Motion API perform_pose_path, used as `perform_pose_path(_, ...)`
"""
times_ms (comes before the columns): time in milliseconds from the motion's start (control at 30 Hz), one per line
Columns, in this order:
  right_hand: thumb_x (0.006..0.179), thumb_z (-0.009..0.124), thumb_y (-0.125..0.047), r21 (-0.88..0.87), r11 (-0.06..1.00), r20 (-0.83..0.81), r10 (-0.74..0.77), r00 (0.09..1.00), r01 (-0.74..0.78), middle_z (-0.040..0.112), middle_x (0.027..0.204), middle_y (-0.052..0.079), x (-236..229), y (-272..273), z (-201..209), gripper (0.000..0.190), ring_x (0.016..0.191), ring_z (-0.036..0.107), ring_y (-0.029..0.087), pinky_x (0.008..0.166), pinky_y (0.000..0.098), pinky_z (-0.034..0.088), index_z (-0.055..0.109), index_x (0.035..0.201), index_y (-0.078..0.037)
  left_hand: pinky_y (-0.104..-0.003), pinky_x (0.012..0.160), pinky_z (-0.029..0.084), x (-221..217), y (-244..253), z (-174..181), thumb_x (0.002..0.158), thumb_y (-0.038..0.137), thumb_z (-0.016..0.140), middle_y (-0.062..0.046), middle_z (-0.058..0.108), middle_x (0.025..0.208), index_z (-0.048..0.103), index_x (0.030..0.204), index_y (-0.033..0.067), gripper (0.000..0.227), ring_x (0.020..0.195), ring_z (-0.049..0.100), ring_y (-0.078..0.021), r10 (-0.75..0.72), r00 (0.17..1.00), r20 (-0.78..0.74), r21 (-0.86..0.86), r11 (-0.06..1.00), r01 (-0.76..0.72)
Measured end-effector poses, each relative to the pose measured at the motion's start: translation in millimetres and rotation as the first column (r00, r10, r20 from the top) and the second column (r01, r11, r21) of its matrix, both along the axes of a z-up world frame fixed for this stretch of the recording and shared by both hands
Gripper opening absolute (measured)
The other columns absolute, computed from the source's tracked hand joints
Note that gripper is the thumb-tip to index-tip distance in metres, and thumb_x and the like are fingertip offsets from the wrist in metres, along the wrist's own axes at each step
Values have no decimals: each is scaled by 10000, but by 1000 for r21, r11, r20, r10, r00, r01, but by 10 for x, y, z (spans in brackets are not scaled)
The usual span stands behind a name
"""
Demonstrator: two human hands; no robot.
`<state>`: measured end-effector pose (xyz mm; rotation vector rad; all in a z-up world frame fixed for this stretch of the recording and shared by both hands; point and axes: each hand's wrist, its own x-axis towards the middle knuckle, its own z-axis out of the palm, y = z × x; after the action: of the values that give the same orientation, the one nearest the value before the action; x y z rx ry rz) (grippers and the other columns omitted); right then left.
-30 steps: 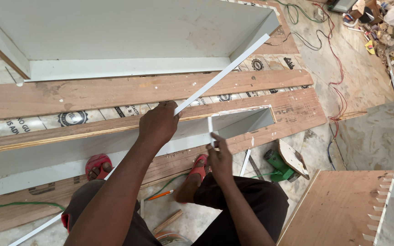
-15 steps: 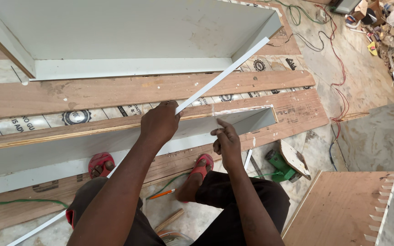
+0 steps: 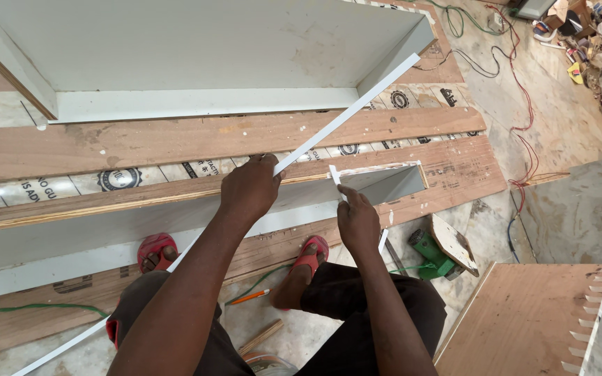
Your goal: The person uses a circular saw to cut a piece of plywood, then measures and fits a white plastic strip into a white wooden cabinet frame. They apply adhesive to the strip and press it into place along the cabinet edge.
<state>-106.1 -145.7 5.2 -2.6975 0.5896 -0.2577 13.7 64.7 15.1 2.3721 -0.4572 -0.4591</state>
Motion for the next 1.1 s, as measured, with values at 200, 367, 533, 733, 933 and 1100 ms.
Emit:
perform_pose_path(200,954,595,-92,215,959,4,187,982,-183,738,1002,117,88,111,50,343,800,701,249,726,374,545,711,1274,-139,-515,827,564,14,8,12,1014,331,578,-92,683,1183,639,1173,109,281,985,719,-324,-1,1000,-16,17,1000,1)
perform_pose_path(367,987,582,-61,570,818,74,44,996,-78,729,928,66,-46,-53,-91,380,565,519,84,485,264,438,661,1354,-113,-513,836,565,21,33,51,1027,354,562,-98,684,1183,638,1198,108,309,989,718,-326,1,1000,-23,28,1000,0)
perform_pose_path(533,1017,492,-91,662,749,191,-192,963,18,687,946,60,-211,-271,-189,411,508,514,58,444,225,410,544,1424,-51,-519,825,568,15,5,53,1025,353,558,-100,682,1203,643,1185,102,310,990,716,-329,-6,1000,-28,22,1000,7)
perform_pose_path(733,998,482,-80,738,668,176,-330,927,97,687,942,80,-125,-415,-352,441,520,499,88,462,263,401,557,1431,-46,-525,801,574,12,-84,24,1025,364,557,-118,677,1212,638,1173,82,328,972,721,-338,-21,1000,8,21,1000,20)
perform_pose_path(933,973,584,-125,-94,995,153,1,988,14,725,1058,108,-186,-472,-161,363,876,717,282,740,418,561,690,1318,-161,-527,819,564,17,-42,17,1017,352,568,-113,678,1213,646,1164,92,308,992,713,-341,-5,1000,9,5,1000,5)
perform_pose_path(1100,966,576,-190,-263,964,-161,-74,984,30,703,1094,83,-83,-398,234,355,886,703,361,741,487,556,695,1297,-247,-522,833,565,23,-73,3,1023,361,560,-112,679,1186,635,1181,99,314,1012,705,-334,-17,1000,-10,21,1000,17)
